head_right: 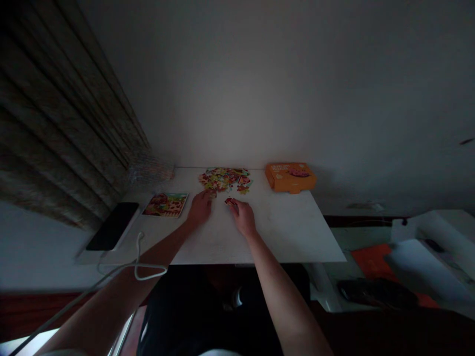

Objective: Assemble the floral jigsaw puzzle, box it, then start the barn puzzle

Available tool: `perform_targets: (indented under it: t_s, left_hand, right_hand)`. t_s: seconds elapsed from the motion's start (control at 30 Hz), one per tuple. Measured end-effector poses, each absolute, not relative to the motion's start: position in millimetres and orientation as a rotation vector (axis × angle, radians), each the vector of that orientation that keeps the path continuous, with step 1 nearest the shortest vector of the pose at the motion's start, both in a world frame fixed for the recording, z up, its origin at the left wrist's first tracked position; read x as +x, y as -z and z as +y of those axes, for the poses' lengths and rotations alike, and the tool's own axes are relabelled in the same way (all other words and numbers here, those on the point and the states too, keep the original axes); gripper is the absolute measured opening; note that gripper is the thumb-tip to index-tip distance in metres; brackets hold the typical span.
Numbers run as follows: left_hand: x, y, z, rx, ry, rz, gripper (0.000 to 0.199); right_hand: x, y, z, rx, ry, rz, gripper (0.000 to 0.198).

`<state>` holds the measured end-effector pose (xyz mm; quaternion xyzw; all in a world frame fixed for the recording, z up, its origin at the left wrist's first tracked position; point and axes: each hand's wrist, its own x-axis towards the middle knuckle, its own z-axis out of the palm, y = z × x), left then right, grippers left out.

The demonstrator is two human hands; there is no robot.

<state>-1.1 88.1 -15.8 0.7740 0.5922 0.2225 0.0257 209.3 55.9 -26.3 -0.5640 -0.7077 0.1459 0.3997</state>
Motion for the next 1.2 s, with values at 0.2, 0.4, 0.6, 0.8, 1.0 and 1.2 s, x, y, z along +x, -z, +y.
perform_targets:
  t_s: [0.2,0.4,0.6,0.8,1.0,1.2]
  left_hand:
    - [-15.5,19.7,46.3,2.642,-0.623,1.522,0.042]
    - [-21.4,17.1,39.4,2.628,-0.731,1.444,0.045]
    - [-18.4,17.0,41.1,2.635,-0.759,1.296,0.042]
    - [-16.3,15.7,40.0,2.695,-0.699,1.230,0.028]
    - [-12.0,7.2,36.3,2.680,-0.764,1.275,0.026]
    - [-11.8,1.2,36.4,2.687,-0.737,1.285,0.029]
  right_hand:
    - [210.4,25.2,55.0,-1.382,-0.324,-1.847,0.027]
    - [206.3,15.5,46.3,-1.288,-0.351,-2.147,0.032]
    - [204.6,8.6,42.0,-1.330,-0.372,-2.210,0.041]
    - [206.0,14.9,40.8,-1.263,-0.445,-2.067,0.028]
    - [211.2,30.8,66.6,-1.384,-0.506,-1.765,0.016]
    - [198.7,13.5,137.6,-1.573,-0.299,-1.781,0.022]
